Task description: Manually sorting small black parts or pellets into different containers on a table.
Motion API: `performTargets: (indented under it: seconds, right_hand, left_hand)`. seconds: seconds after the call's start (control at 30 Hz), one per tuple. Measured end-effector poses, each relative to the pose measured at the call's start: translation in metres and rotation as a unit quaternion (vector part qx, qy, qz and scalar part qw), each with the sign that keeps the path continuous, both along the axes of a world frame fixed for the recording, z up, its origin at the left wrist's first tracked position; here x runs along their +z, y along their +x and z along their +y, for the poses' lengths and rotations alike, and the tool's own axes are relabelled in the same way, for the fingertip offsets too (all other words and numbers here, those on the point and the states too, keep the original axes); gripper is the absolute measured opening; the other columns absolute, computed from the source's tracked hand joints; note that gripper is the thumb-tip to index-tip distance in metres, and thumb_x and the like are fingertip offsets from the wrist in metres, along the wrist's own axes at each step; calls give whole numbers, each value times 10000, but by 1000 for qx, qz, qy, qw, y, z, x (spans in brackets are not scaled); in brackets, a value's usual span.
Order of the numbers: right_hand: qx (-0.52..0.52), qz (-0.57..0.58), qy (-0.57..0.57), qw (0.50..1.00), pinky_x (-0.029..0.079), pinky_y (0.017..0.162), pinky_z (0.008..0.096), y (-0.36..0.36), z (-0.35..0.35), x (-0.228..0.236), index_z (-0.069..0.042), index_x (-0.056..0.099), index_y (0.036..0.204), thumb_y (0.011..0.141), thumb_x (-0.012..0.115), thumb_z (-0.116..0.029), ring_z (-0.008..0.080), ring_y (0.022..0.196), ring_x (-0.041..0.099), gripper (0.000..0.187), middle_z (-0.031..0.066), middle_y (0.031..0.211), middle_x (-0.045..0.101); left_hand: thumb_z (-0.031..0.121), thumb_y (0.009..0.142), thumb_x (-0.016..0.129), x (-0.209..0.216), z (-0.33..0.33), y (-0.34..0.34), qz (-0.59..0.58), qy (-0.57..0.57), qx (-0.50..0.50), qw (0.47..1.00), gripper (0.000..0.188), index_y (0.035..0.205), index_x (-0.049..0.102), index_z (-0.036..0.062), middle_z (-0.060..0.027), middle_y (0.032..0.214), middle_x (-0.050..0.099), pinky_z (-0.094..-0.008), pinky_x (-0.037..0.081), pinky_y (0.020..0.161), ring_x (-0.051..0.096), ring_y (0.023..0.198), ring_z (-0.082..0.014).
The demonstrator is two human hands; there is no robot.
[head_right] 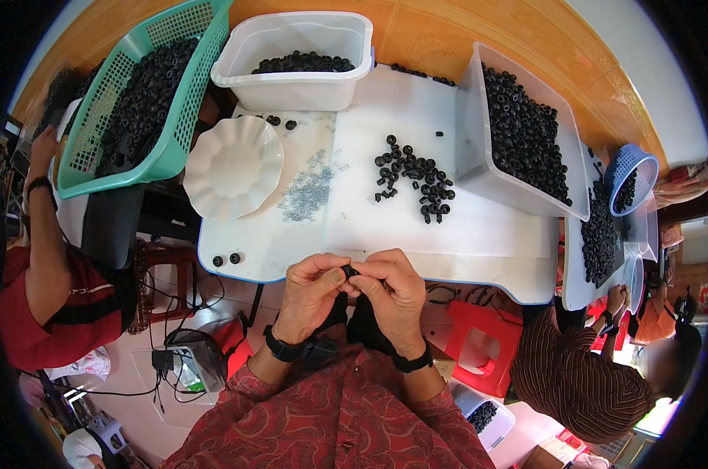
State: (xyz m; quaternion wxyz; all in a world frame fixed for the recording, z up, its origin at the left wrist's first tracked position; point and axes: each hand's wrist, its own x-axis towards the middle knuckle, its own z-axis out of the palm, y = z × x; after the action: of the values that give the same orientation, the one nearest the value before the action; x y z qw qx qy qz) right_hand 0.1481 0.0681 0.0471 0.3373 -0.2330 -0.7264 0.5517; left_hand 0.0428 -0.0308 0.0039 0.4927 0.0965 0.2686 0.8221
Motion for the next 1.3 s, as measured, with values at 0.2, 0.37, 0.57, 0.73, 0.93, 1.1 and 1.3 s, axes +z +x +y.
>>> performTargets:
  seconds: [0.2, 0.37, 0.57, 0.73, 0.93, 1.1, 1.3]
  right_hand:
    - [21, -50, 85, 995, 516, 619, 240, 3, 6, 14, -10, 704, 959, 783, 739, 42, 137, 717, 636, 187, 86, 874, 629]
    - [26, -76, 130, 988, 525, 591, 258, 2, 6, 21, -2, 691, 930, 778, 747, 31, 157, 689, 650, 166, 96, 842, 629]
    - [19, -86, 129, 988, 533, 595, 260, 4, 4, 21, 5, 670, 931, 784, 744, 30, 161, 686, 658, 167, 103, 851, 629]
    - [16, -88, 135, 987, 535, 593, 260, 3, 1, 20, 4, 659, 929, 786, 731, 44, 162, 686, 659, 165, 107, 860, 629]
    - [17, -95, 145, 985, 530, 592, 263, 2, 1, 24, 10, 653, 920, 788, 719, 55, 167, 685, 654, 155, 109, 861, 626]
    - [25, -93, 154, 983, 507, 591, 261, 0, 4, 18, 13, 651, 920, 785, 721, 56, 160, 679, 625, 158, 104, 854, 619]
    - [30, -85, 163, 983, 521, 579, 284, -4, 4, 10, 20, 642, 928, 790, 701, 77, 183, 677, 639, 161, 104, 848, 599]
  left_hand:
    - [-17, 914, 624, 5, -5, -6, 127, -55, 0, 990, 152, 1056, 675, -20, -96, 975, 689, -212, 532, 653, 695, 775, -156]
    - [4, 926, 619, 6, -6, -5, 143, -66, -2, 988, 150, 1064, 675, -9, -80, 939, 703, -205, 528, 632, 701, 769, -146]
    - [19, 949, 591, 11, -7, -2, 96, -88, -15, 991, 157, 1087, 654, -19, -105, 918, 710, -226, 560, 676, 713, 788, -173]
    - [18, 949, 589, 3, -8, -2, 45, -50, -22, 997, 175, 1109, 641, -27, -116, 913, 709, -248, 575, 690, 713, 789, -183]
    - [-2, 943, 582, 4, -7, -3, 53, -56, -24, 997, 172, 1098, 634, -54, -135, 896, 688, -347, 608, 739, 701, 778, -210]
    - [8, 948, 583, -2, -7, -3, 33, -50, -32, 998, 186, 1117, 641, -43, -129, 878, 704, -281, 593, 709, 707, 772, -188]
    - [12, 952, 576, -2, -6, -2, 55, -91, -12, 994, 191, 1121, 646, -41, -122, 864, 710, -284, 596, 719, 705, 765, -180]
